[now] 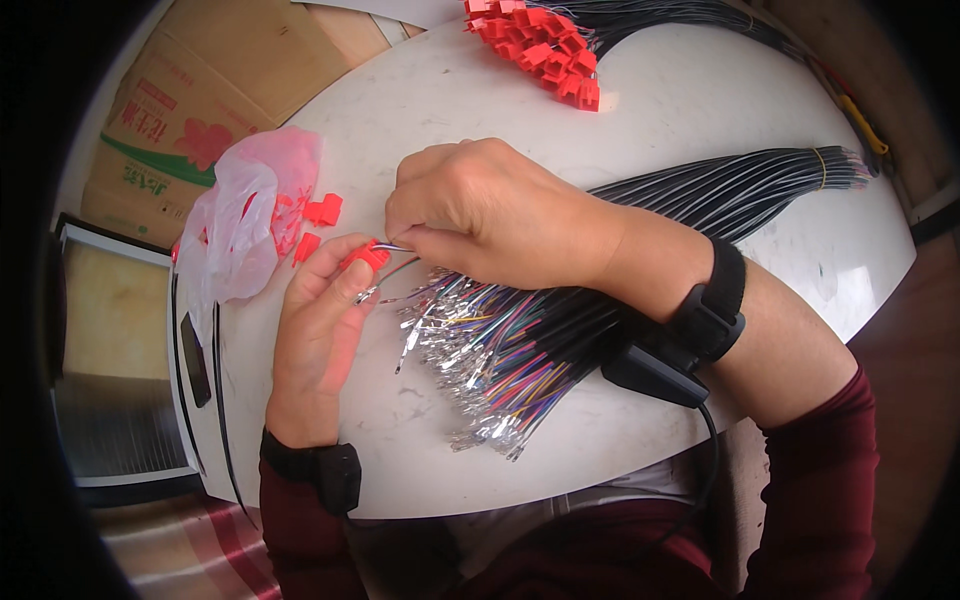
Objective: The person is manually inserting small electrical wires into red plastic connectors to assemble wire harnesses.
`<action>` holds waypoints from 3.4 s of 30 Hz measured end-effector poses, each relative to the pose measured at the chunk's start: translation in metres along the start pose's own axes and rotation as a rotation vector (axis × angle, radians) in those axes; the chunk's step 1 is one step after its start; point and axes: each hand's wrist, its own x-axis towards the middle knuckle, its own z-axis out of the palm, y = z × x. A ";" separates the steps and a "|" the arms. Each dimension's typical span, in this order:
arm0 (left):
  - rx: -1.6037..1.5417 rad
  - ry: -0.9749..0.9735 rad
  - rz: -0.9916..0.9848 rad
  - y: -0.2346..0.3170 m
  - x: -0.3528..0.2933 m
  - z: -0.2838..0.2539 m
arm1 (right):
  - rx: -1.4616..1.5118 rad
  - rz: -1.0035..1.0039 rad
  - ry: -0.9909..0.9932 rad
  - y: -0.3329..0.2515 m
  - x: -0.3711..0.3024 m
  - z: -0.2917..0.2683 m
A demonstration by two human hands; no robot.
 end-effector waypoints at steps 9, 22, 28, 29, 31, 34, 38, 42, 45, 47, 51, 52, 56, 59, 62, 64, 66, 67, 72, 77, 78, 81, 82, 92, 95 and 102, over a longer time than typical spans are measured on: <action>-0.073 -0.026 -0.042 0.000 -0.001 -0.002 | -0.066 -0.048 0.034 -0.004 0.001 -0.001; -0.076 -0.046 -0.014 0.001 -0.002 -0.001 | 0.184 0.189 -0.002 -0.009 0.001 -0.004; -0.070 -0.036 0.000 0.001 -0.001 -0.002 | 0.274 0.291 -0.039 -0.010 0.002 -0.004; -0.072 -0.033 0.003 0.001 -0.002 -0.001 | 0.281 0.313 -0.057 -0.010 0.003 -0.006; -0.073 -0.029 0.005 0.001 -0.002 -0.001 | 0.288 0.333 -0.075 -0.010 0.003 -0.007; -0.072 -0.028 0.007 0.000 -0.001 -0.002 | 0.234 0.279 -0.050 -0.009 0.002 -0.004; -0.075 -0.035 0.013 -0.001 -0.001 -0.002 | 0.234 0.240 -0.022 -0.008 0.001 -0.001; -0.020 -0.031 0.036 -0.001 -0.001 -0.002 | 0.218 0.217 -0.045 -0.006 0.001 -0.001; 0.044 -0.057 0.070 0.000 -0.001 -0.004 | 0.251 0.209 -0.058 -0.001 -0.002 -0.001; 0.074 -0.052 0.073 0.000 -0.001 -0.001 | 0.392 0.381 -0.130 -0.002 -0.001 -0.005; 0.142 -0.033 0.111 0.001 -0.002 0.000 | 0.572 0.567 -0.180 -0.007 0.001 -0.007; 0.141 -0.035 0.111 0.000 -0.002 -0.001 | 0.571 0.569 -0.178 -0.006 0.001 -0.007; 0.112 -0.038 0.047 0.001 -0.001 -0.004 | 0.373 0.377 -0.155 0.002 -0.004 -0.002; 0.067 -0.047 -0.006 0.003 -0.001 -0.006 | 0.190 0.207 -0.140 0.004 -0.004 -0.003; 0.051 -0.053 -0.036 0.005 -0.001 -0.006 | 0.182 0.216 -0.159 0.002 -0.003 -0.004; 0.065 -0.049 -0.039 0.005 -0.001 -0.005 | 0.222 0.257 -0.168 0.001 -0.003 -0.004; 0.110 -0.048 0.000 0.004 -0.001 -0.003 | 0.351 0.389 -0.183 0.000 -0.003 -0.005; 0.111 -0.046 0.000 0.004 -0.001 -0.003 | 0.353 0.388 -0.183 -0.001 -0.003 -0.004; 0.241 0.002 0.103 0.002 -0.001 0.001 | 0.230 0.278 -0.149 -0.001 -0.003 0.000; 0.233 -0.013 0.113 0.002 -0.002 0.005 | 0.243 0.307 -0.141 -0.003 -0.004 0.001; 0.228 -0.024 0.102 0.002 -0.002 0.007 | 0.236 0.290 -0.133 -0.004 -0.004 0.001; 0.234 -0.021 0.123 0.001 -0.002 0.006 | 0.221 0.353 -0.145 -0.005 -0.002 0.003; 0.234 -0.022 0.123 0.000 -0.002 0.005 | 0.220 0.353 -0.144 -0.005 -0.002 0.003; 0.194 -0.004 0.138 0.000 -0.001 0.004 | 0.261 0.299 -0.086 -0.003 -0.002 0.003; 0.178 -0.009 0.142 -0.001 -0.001 0.008 | 0.211 0.273 -0.072 -0.002 -0.004 0.005; 0.181 0.010 0.190 0.000 -0.001 0.007 | 0.364 0.441 -0.088 -0.007 -0.001 0.002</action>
